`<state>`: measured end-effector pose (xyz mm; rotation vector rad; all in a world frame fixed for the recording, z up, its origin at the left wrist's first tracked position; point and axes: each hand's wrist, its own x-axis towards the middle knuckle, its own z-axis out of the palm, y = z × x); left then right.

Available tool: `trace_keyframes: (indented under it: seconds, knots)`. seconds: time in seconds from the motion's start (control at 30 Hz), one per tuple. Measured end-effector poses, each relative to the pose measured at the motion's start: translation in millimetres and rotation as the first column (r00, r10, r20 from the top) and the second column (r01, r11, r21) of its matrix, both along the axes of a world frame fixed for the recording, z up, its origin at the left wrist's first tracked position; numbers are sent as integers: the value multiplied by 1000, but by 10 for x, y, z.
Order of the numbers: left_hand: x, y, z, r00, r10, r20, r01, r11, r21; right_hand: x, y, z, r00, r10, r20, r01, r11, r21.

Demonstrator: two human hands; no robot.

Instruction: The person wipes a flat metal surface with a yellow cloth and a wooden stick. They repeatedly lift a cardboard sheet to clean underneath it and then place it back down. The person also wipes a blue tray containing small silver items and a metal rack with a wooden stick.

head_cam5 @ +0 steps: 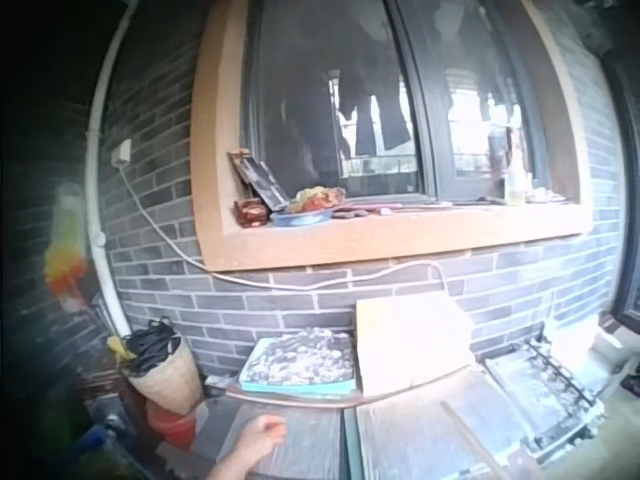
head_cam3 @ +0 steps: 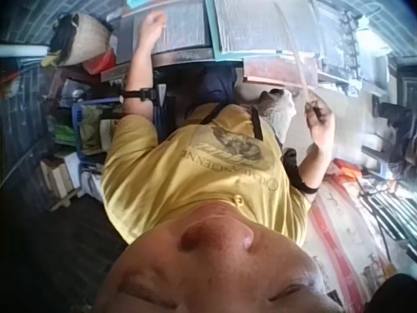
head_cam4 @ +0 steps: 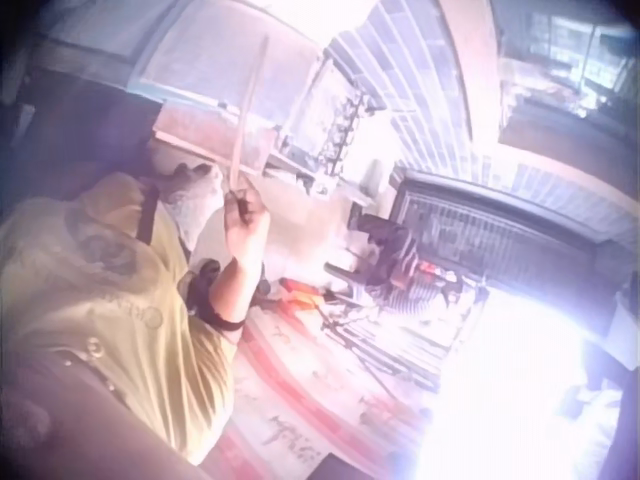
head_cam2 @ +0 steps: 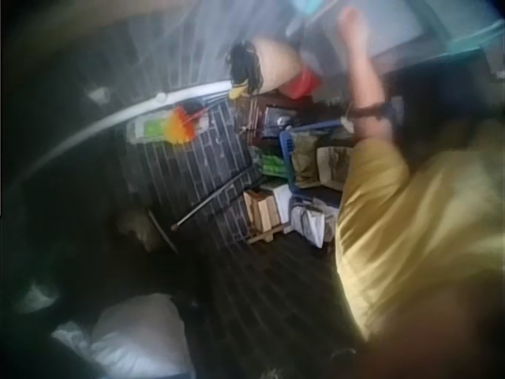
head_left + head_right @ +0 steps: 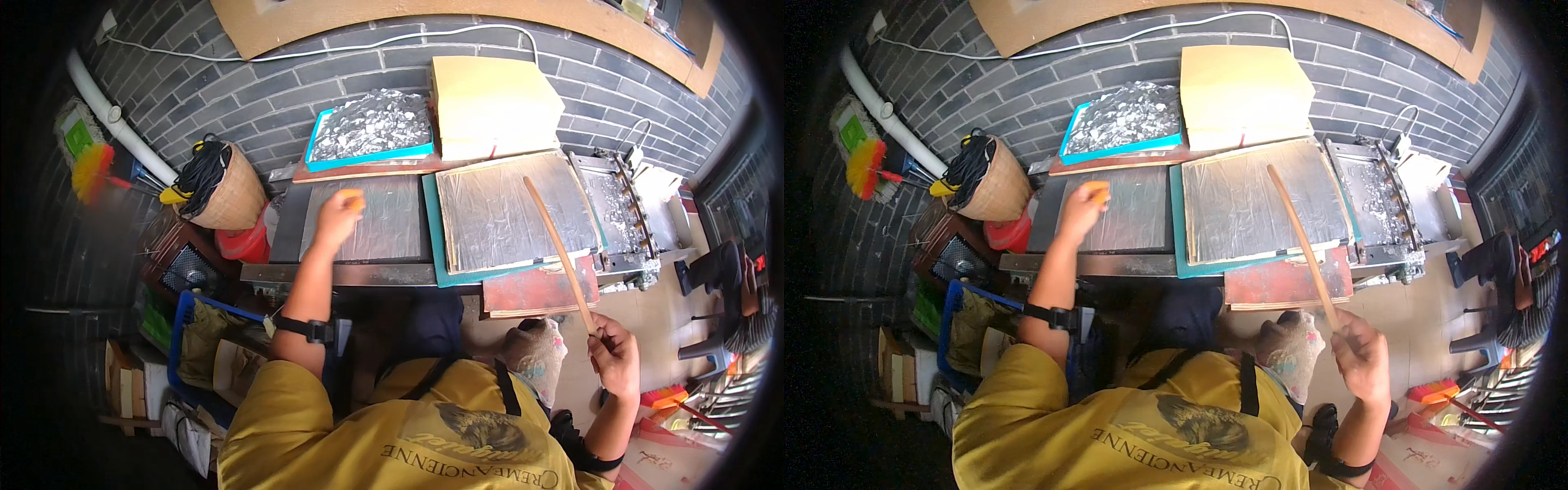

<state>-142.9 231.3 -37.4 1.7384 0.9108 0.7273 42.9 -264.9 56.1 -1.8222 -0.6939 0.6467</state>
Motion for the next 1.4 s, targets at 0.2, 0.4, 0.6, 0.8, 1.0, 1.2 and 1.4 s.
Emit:
trace_keyframes:
  seconds: [0.2,0.4,0.6,0.8,1.0,1.2,1.4]
  knots:
    - [656,-1085,369,843,-366,-395,538,585,607,-89,-45,81,997,-51,51,51,999,-16]
    - [755,-1089,330,728,-152,-668,636,513,576,-144,-315,113,987,-104,120,112,992,-62]
    - [810,-1130,341,727,-167,-667,642,509,573,-303,-396,-13,963,-192,189,206,977,-56]
    - [995,-1346,470,801,-199,-564,585,460,668,-308,-513,-196,947,-265,184,284,955,-88]
    - [1460,-1910,732,799,-369,-476,593,348,726,-312,-636,-165,961,-267,69,270,962,-42]
    - [1827,-2391,607,745,-508,-432,614,269,742,-221,-771,-104,942,-318,104,325,944,-58]
    - [1913,-2496,491,722,-532,-442,630,243,737,-216,-1057,-18,945,-324,-33,324,946,-14]
